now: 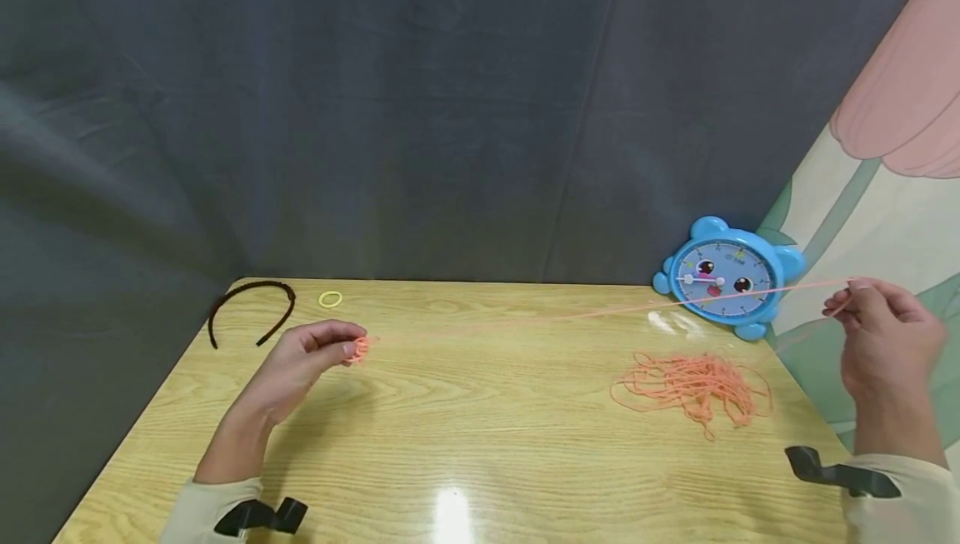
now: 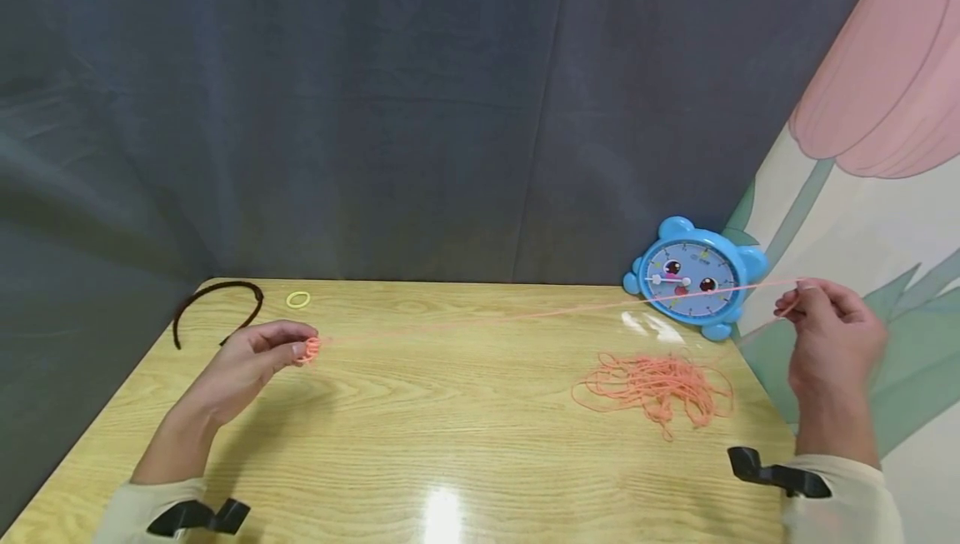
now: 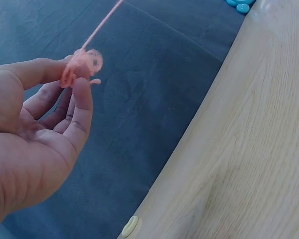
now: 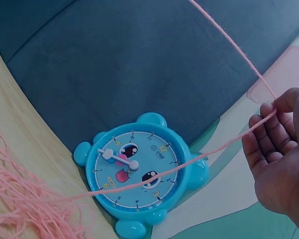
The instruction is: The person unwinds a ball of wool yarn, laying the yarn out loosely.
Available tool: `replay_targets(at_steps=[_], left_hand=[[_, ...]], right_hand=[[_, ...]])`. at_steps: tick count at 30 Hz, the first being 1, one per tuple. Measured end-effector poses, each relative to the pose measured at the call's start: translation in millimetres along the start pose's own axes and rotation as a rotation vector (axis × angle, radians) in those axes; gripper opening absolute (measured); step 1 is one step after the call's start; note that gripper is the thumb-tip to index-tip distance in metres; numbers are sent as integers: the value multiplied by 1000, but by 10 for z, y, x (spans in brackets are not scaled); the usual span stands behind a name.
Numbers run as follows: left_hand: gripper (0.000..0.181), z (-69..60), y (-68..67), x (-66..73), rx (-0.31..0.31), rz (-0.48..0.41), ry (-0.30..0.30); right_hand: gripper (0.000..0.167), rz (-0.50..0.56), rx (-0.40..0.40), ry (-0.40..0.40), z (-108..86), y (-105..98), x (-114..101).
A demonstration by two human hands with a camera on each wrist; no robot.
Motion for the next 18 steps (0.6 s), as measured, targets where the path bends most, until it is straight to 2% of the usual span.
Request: replay_targets(at_steps=[3, 8, 11, 18], left_hand=[[29, -4, -13, 4, -10, -10, 8], [32, -8, -27, 14, -9, -5, -26], [33, -20, -44, 20, 21, 22, -51], [20, -42, -96, 15, 105, 68, -65]], right_hand=[[14, -11, 10, -4, 19, -29, -15], [11, 1, 11, -37, 55, -81, -12], [10, 52, 0, -77, 78, -113, -10], [5, 12, 9, -166, 109, -212, -58]])
Point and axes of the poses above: each hand's wrist, its own z-axis towards the middle knuckle, its own y-axis out of the palm, x = y × z, the point moved 2 cm from there along z, towards the middle knuckle, and after that the axes turned 10 degrees about z, right-handed, at the moved point
